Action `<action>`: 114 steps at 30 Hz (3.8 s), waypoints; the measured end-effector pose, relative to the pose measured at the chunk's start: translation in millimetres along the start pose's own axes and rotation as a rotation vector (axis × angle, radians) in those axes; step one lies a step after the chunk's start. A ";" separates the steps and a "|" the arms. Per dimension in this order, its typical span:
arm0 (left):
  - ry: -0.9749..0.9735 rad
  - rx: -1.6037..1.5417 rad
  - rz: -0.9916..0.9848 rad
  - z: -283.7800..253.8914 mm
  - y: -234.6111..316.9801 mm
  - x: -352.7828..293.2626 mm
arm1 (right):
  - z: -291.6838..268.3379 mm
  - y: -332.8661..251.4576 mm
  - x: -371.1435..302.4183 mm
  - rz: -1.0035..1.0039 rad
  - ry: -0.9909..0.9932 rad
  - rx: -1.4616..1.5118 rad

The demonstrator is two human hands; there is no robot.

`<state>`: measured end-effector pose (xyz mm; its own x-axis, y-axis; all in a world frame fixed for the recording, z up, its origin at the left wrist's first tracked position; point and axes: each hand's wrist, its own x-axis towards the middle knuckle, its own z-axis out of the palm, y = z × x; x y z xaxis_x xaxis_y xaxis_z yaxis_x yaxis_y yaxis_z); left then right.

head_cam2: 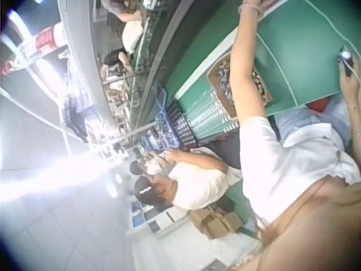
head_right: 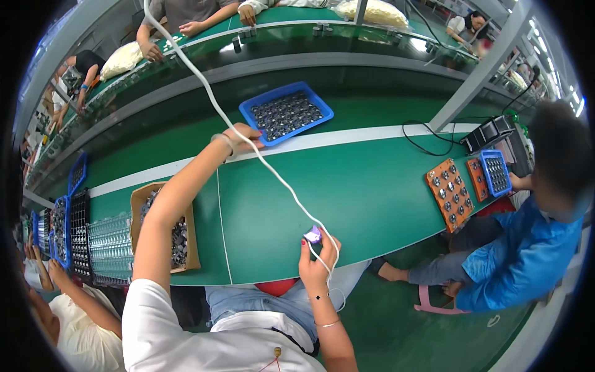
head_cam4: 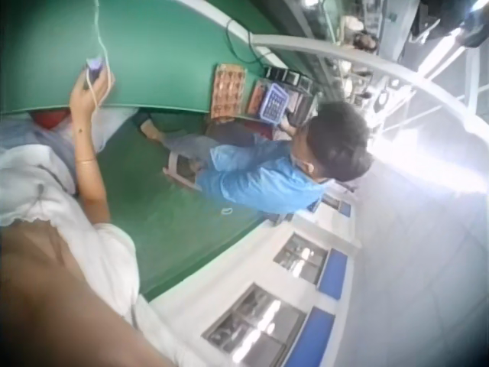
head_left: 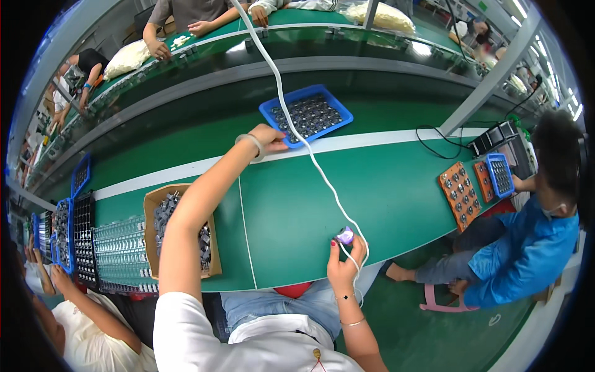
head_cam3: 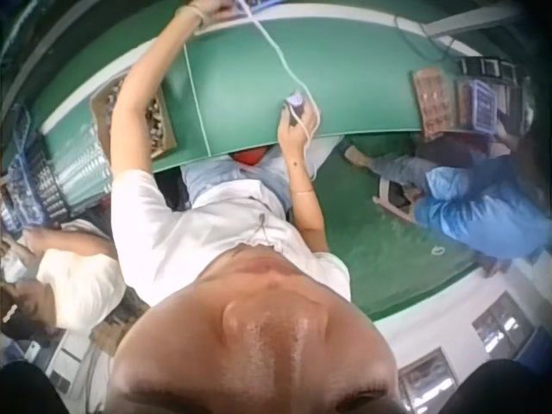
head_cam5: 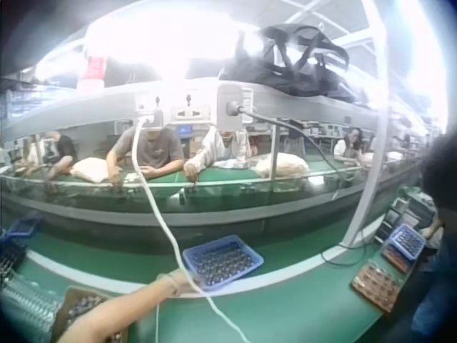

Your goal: Assembling small electronic components into a tray-like fixture using a handheld device.

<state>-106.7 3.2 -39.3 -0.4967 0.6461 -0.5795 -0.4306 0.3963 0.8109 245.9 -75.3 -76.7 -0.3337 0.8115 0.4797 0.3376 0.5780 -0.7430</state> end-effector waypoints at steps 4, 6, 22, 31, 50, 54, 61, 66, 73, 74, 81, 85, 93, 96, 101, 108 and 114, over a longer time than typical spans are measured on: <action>-0.110 -0.058 0.031 8.2 -31.8 -28.6 | 2.5 4.4 -0.1 0.005 0.065 0.000; -0.121 -0.118 0.050 6.7 -44.9 -57.4 | 5.7 4.6 3.7 -0.086 0.093 -0.034; -0.585 -0.222 -0.465 47.1 -128.2 -203.2 | 3.8 -1.0 -18.9 0.393 0.028 0.811; -0.097 0.960 1.008 18.5 -7.6 -79.2 | 24.3 -32.9 -40.1 0.587 -0.259 1.129; -0.155 1.345 0.548 -31.5 -68.6 -191.7 | -4.5 -12.4 19.9 0.529 -0.166 0.745; -0.204 1.299 0.490 -31.0 -79.5 -226.0 | -13.5 -4.1 34.9 0.486 -0.277 0.664; -0.227 1.200 0.548 -49.2 -78.2 -230.6 | -62.5 -5.1 66.8 0.249 -0.755 0.538; -0.042 1.185 0.970 -51.7 -83.5 -189.9 | -86.2 -5.9 97.5 0.121 -0.678 0.015; -0.063 1.286 1.086 -42.5 -86.3 -169.6 | -80.8 -35.1 111.1 0.292 -0.879 0.202; -0.045 1.280 1.106 -43.7 -85.9 -169.3 | -72.1 -32.9 103.8 0.425 -0.847 0.504; -0.108 1.076 1.175 -30.0 -82.9 -194.7 | 8.5 -66.1 80.4 0.094 -0.639 0.531; -0.109 0.949 1.298 -18.0 -79.6 -208.5 | 20.6 -73.5 69.5 0.150 -0.629 0.595; -0.127 0.888 1.210 -21.1 -77.3 -206.0 | 22.1 -65.8 65.3 0.158 -0.585 0.689; -0.091 1.015 1.155 -32.5 -84.8 -187.6 | 20.6 -58.6 65.6 0.264 -0.381 0.716; 0.026 1.233 1.130 -33.3 -94.0 -172.9 | 12.5 -39.9 71.7 0.194 -0.326 0.638; 0.053 1.367 1.141 -26.4 -87.1 -168.0 | 12.2 -36.3 68.7 0.225 -0.402 0.659; 0.014 1.299 1.193 -11.6 -88.1 -160.6 | 13.8 -42.0 72.0 0.230 -0.443 0.596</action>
<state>2.2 -143.1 -18.6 -0.0729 0.9417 0.3284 0.9584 -0.0250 0.2845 195.6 -42.3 -17.3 -0.6756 0.7229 0.1451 -0.0473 0.1538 -0.9870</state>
